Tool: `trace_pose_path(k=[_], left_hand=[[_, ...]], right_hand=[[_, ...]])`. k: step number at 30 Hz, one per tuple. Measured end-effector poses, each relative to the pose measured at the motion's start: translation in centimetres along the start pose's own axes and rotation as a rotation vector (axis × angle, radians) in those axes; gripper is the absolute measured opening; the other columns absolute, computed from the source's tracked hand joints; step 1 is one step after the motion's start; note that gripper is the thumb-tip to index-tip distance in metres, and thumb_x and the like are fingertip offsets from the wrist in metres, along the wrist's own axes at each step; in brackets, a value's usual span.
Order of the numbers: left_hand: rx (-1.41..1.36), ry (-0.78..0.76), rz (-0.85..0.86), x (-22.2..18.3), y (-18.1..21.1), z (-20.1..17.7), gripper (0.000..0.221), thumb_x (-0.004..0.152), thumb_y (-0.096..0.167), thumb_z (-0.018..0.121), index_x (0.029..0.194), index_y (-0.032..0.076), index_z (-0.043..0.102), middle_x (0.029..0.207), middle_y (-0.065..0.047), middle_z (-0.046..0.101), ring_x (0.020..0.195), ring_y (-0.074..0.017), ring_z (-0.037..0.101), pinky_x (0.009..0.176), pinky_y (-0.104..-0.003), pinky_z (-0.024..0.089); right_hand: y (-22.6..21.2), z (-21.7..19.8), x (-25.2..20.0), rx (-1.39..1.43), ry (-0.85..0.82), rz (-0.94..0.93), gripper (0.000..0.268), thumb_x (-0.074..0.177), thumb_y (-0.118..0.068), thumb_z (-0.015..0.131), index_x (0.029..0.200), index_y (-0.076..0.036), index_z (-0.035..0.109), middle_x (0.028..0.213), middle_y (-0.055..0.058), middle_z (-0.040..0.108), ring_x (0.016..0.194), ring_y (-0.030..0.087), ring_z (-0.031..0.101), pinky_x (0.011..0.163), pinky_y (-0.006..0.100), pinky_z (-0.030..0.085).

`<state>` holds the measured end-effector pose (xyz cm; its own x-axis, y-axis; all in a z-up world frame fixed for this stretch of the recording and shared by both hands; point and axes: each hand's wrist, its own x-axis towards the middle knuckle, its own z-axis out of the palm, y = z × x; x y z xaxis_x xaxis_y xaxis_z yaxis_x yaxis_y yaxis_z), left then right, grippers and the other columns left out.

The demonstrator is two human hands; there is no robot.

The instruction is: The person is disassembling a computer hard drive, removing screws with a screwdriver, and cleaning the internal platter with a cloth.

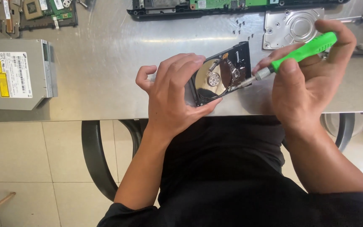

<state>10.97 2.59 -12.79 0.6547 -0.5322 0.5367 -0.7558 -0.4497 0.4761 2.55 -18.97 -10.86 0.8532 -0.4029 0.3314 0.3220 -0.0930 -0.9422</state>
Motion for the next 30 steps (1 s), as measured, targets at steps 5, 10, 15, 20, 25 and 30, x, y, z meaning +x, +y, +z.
trace_pose_path(k=[5,10,15,20,25,30], left_hand=[[0.001,0.000,-0.022,-0.5,-0.1,-0.1,0.088,0.080,0.045,0.108,0.137,0.019,0.046,0.134,0.000,0.069,0.126,-0.0222,0.070,0.104,-0.045,0.022],[-0.006,0.021,0.009,-0.2,-0.2,-0.1,0.087,0.081,0.047,0.106,0.135,0.017,0.045,0.132,-0.003,0.070,0.122,-0.0234,0.070,0.103,-0.044,0.022],[-0.055,0.036,-0.018,-0.2,0.2,-0.5,0.078,0.081,0.052,0.091,0.134,0.016,0.046,0.126,-0.003,0.072,0.120,-0.0235,0.070,0.107,-0.043,0.021],[-0.321,0.212,0.010,-0.9,0.2,-0.1,0.093,0.083,0.042,0.093,0.147,0.020,0.029,0.131,-0.011,0.065,0.122,-0.0287,0.077,0.121,-0.043,0.021],[-0.357,0.215,0.010,-1.1,0.2,0.0,0.086,0.087,0.032,0.091,0.146,0.018,0.029,0.132,-0.012,0.064,0.123,-0.0312,0.077,0.122,-0.044,0.022],[-0.312,0.189,0.025,-1.2,0.2,-0.2,0.082,0.092,0.033,0.088,0.146,0.021,0.028,0.133,-0.010,0.063,0.124,-0.0293,0.077,0.121,-0.043,0.021]], right_hand=[[-0.9,-2.0,-0.4,-0.273,0.017,-0.010,0.045,0.121,-0.006,0.057,0.154,-0.012,0.026,0.103,0.031,0.060,0.088,0.038,0.064,0.085,0.043,0.052],[-0.4,-4.0,-0.2,-0.329,-0.020,-0.105,0.032,0.122,-0.006,0.052,0.142,-0.009,0.026,0.098,0.034,0.053,0.087,0.042,0.063,0.080,0.045,0.055],[-0.6,-4.3,-1.1,-0.389,0.045,-0.187,0.038,0.123,-0.021,0.048,0.116,0.016,0.046,0.111,0.028,0.051,0.088,0.046,0.070,0.075,0.047,0.056],[-1.7,-3.1,-4.6,-0.604,-0.294,-0.293,0.047,0.100,0.010,0.053,0.142,0.003,0.032,0.091,0.018,0.063,0.069,0.024,0.052,0.081,0.043,0.045],[-4.5,2.1,-2.8,-0.644,-0.404,-0.365,0.010,0.095,-0.005,0.071,0.099,-0.001,0.062,0.104,0.023,0.068,0.079,0.026,0.066,0.072,0.036,0.054],[-4.4,3.3,-2.1,-0.650,-0.478,-0.339,0.015,0.098,-0.013,0.067,0.090,-0.006,0.057,0.123,0.022,0.071,0.082,0.028,0.072,0.066,0.036,0.051]])
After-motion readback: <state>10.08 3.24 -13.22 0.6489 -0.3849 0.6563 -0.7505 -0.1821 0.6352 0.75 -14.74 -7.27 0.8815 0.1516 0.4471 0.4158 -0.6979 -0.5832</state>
